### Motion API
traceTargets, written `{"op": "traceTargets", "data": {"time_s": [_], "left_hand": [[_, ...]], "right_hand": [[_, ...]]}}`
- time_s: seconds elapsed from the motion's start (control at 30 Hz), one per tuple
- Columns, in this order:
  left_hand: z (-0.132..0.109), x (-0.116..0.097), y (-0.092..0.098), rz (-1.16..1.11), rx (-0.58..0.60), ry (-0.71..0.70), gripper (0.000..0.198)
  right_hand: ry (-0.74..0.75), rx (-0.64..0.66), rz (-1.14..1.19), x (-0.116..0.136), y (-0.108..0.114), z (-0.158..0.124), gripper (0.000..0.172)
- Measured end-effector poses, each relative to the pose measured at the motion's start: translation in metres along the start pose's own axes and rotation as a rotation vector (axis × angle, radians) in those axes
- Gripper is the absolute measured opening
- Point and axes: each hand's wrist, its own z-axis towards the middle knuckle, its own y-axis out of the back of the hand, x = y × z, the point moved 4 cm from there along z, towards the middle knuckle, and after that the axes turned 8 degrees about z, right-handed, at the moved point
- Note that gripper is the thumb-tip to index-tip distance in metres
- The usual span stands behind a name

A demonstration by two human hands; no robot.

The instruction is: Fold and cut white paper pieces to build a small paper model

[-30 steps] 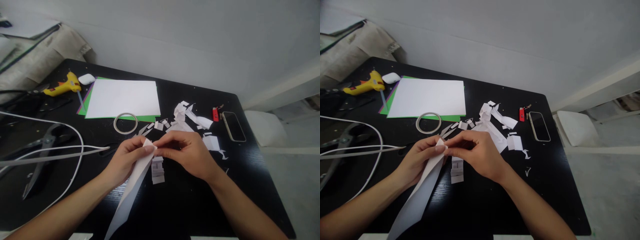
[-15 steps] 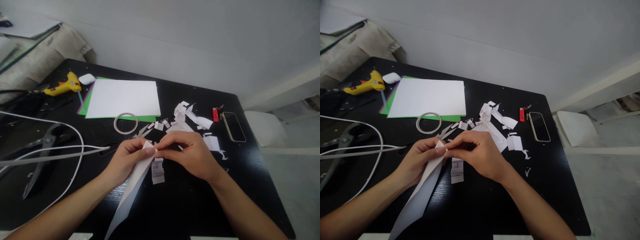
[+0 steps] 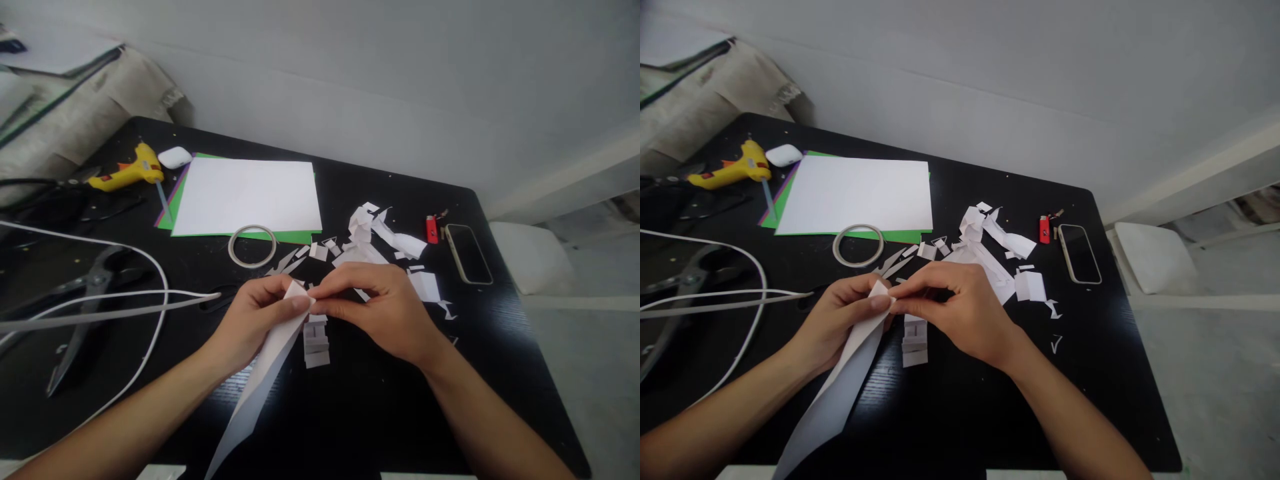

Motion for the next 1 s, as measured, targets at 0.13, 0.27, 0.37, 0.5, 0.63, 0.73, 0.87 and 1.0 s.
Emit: {"op": "traceTargets", "data": {"time_s": [0.13,0.27,0.37,0.5,0.63,0.73,0.87,1.0], "left_hand": [[0.0001,0.0002,0.0004,0.032,-0.007,-0.011,0.027],[0.0003,0.0011,0.001,0.033,0.005,-0.018,0.025],[0.0006,0.0016,0.0018,0.041,0.002,-0.015,0.025],[0.0012,0.0018,0.0023,0.052,0.0,-0.016,0.026],[0.001,0.0027,0.0032,0.065,-0.003,-0.01,0.027],[0.0004,0.0032,0.0039,0.071,-0.007,-0.01,0.026],[0.0008,0.0042,0.0037,0.084,-0.02,-0.005,0.028],[0.0019,0.0057,0.0028,0.084,-0.028,0.007,0.03]], "right_hand": [[0.013,0.002,0.018,-0.001,-0.001,-0.0007,0.008],[0.018,0.008,0.035,-0.0014,-0.0013,-0.0012,0.01],[0.011,0.011,0.031,-0.0012,-0.0017,-0.0018,0.007],[0.01,0.006,0.024,-0.0004,-0.0021,-0.0027,0.004],[0.01,0.009,0.028,-0.0001,-0.0025,-0.0028,0.004],[0.002,0.007,0.019,0.0,-0.0025,-0.0026,0.004],[-0.018,0.008,0.011,-0.0004,-0.0026,-0.0024,0.004],[-0.027,0.008,0.013,-0.0009,-0.0024,-0.0022,0.005]]}}
